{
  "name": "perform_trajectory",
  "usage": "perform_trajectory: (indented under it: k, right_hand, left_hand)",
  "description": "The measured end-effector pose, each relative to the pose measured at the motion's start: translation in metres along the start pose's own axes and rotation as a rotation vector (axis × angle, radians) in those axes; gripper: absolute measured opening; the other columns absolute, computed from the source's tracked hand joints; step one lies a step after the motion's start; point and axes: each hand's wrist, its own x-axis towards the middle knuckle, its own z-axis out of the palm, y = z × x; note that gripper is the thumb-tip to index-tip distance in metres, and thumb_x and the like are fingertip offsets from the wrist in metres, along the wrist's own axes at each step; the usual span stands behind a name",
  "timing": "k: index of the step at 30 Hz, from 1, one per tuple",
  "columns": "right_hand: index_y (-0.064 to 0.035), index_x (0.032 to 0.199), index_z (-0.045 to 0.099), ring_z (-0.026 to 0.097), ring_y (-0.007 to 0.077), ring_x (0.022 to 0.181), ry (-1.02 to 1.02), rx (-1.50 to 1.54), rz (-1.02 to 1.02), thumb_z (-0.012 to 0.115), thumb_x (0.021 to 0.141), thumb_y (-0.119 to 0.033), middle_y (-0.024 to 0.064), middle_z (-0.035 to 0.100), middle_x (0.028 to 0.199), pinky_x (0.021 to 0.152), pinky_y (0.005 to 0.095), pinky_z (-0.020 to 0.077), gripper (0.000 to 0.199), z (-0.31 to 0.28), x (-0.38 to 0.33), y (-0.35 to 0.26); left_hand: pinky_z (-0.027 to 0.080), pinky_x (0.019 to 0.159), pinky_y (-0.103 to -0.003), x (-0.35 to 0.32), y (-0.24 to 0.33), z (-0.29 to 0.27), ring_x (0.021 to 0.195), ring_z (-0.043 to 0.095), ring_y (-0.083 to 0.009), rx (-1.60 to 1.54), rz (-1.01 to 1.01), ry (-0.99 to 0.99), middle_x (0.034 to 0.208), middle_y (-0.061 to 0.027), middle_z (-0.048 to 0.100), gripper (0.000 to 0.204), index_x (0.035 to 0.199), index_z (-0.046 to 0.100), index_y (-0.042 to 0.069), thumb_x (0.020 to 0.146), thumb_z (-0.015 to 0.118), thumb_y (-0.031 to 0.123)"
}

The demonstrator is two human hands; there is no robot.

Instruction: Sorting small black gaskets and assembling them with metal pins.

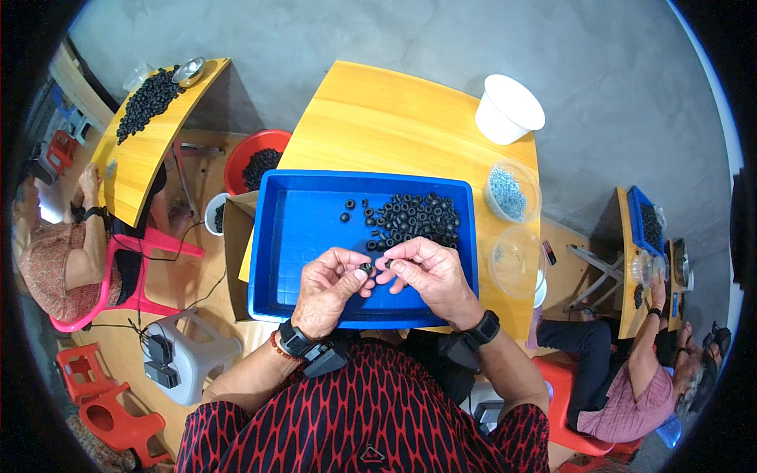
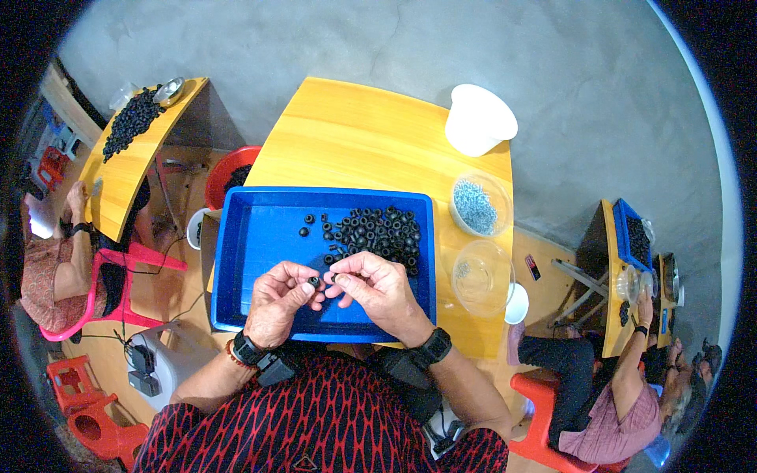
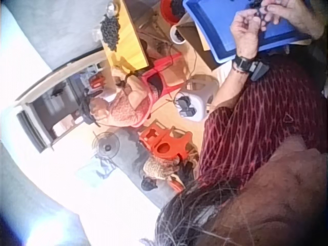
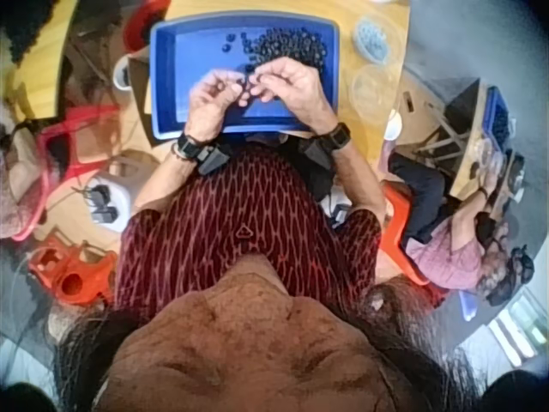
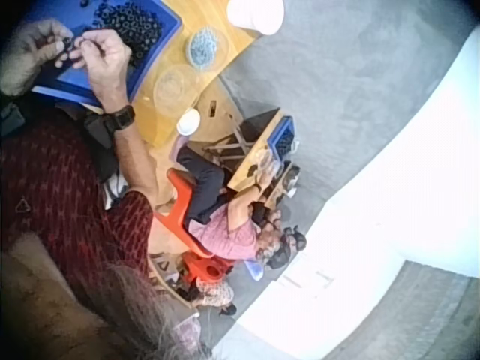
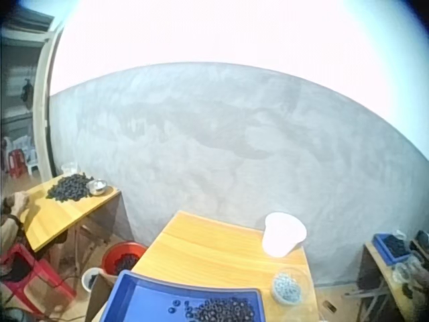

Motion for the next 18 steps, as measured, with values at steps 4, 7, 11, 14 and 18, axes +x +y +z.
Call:
perform_trajectory:
  k: [4,7,11,14,18]
  right_hand:
    - [0.0017,0.104,0.067,0.065,0.0100,0.071,-0.017,-0.052,0.010,0.062,0.095,-0.005,0.0073,0.070,0.089,0.061,0.0232,0.0534,0.013,-0.005,0.000,0.003]
    - [0.0015,0.104,0.068,0.062,0.0081,0.068,0.020,0.003,0.009,0.063,0.094,-0.006,0.0064,0.069,0.087,0.059,0.0225,0.0517,0.013,-0.001,0.000,0.007]
    - [0.0017,0.103,0.068,0.062,0.0077,0.065,0.055,-0.014,0.038,0.065,0.093,-0.007,0.0058,0.069,0.083,0.057,0.0220,0.0514,0.013,0.006,0.000,0.004]
    - [0.0018,0.101,0.068,0.061,0.0075,0.063,0.073,-0.061,0.023,0.067,0.093,-0.007,0.0055,0.069,0.081,0.055,0.0217,0.0511,0.012,0.010,0.000,0.004]
    - [0.0017,0.097,0.069,0.062,0.0075,0.062,0.078,-0.129,-0.018,0.069,0.091,-0.009,0.0057,0.069,0.079,0.055,0.0219,0.0513,0.012,0.013,0.000,0.004]
  left_hand:
    - [0.057,0.068,-0.028,0.000,0.001,0.001,0.077,0.066,-0.0141,0.017,-0.008,-0.005,0.094,-0.0102,0.068,0.014,0.106,0.062,-0.001,0.092,0.065,0.002]
    - [0.057,0.068,-0.027,0.000,0.002,0.001,0.075,0.065,-0.0137,0.021,-0.024,-0.015,0.092,-0.0096,0.068,0.013,0.104,0.063,-0.001,0.091,0.066,0.002]
    - [0.056,0.066,-0.026,0.000,0.004,0.002,0.072,0.065,-0.0131,0.020,-0.044,-0.025,0.089,-0.0090,0.069,0.013,0.104,0.064,-0.001,0.091,0.067,0.002]
    - [0.054,0.065,-0.025,0.000,0.001,0.001,0.071,0.064,-0.0128,0.014,-0.045,-0.023,0.089,-0.0093,0.069,0.013,0.103,0.064,-0.002,0.091,0.067,0.002]
    - [0.054,0.064,-0.025,-0.001,0.002,0.001,0.070,0.063,-0.0127,0.015,-0.048,-0.016,0.088,-0.0096,0.069,0.013,0.103,0.065,-0.002,0.091,0.067,0.002]
